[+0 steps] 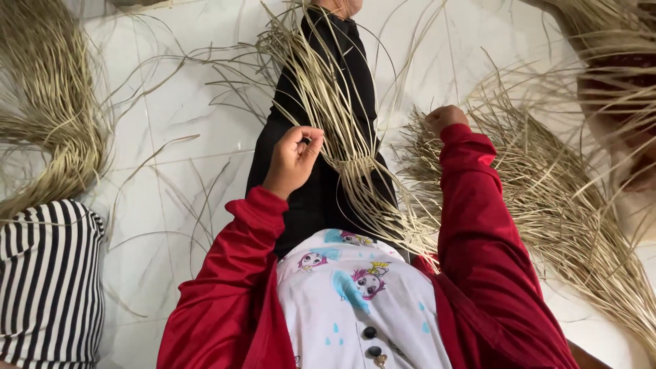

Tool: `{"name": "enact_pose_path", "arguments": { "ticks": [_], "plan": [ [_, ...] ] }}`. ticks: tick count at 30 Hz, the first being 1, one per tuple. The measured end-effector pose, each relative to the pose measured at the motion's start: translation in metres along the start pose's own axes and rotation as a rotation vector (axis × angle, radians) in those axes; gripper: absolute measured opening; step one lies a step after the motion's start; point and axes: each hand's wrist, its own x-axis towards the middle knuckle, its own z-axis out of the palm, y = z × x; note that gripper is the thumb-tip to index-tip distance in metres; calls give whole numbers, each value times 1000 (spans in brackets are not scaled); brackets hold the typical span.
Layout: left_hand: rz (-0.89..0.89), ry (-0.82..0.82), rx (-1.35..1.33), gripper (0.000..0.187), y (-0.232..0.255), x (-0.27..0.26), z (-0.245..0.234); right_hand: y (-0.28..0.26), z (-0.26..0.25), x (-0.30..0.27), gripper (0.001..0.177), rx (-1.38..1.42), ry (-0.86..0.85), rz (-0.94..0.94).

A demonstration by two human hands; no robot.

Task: A person is weaving long, thin strips of dried plant material together by hand while sitting on the floor.

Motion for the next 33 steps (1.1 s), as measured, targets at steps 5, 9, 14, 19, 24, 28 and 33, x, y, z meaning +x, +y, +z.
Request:
{"name": "enact_pose_path", "arguments": {
  "ticks": [5, 9, 14, 19, 24, 28, 33],
  "plan": [
    [106, -11, 59, 11, 6, 8, 4, -28, -17, -16, 14, 6, -2, -75],
    [221, -48, 132, 13, 25, 21, 23, -132, -67, -134, 12, 262, 63, -610],
    [291, -48, 288, 36, 45, 25, 31, -197, -99, -246, 18, 267, 330, -1052],
    [247, 156, 287, 46, 67, 21, 12, -174, -122, -245, 17, 228, 988, -834],
    [370, -61, 248, 34, 117, 15, 0, -198, -136, -302, 21, 347, 659, -967],
    [276, -275, 289, 29, 133, 7, -7, -217, -133, -314, 11, 320, 469, -1333],
    [-142, -350, -196, 28, 88, 6, -5, -231, -136, -324, 12, 271, 618, -1437]
  ]
}}
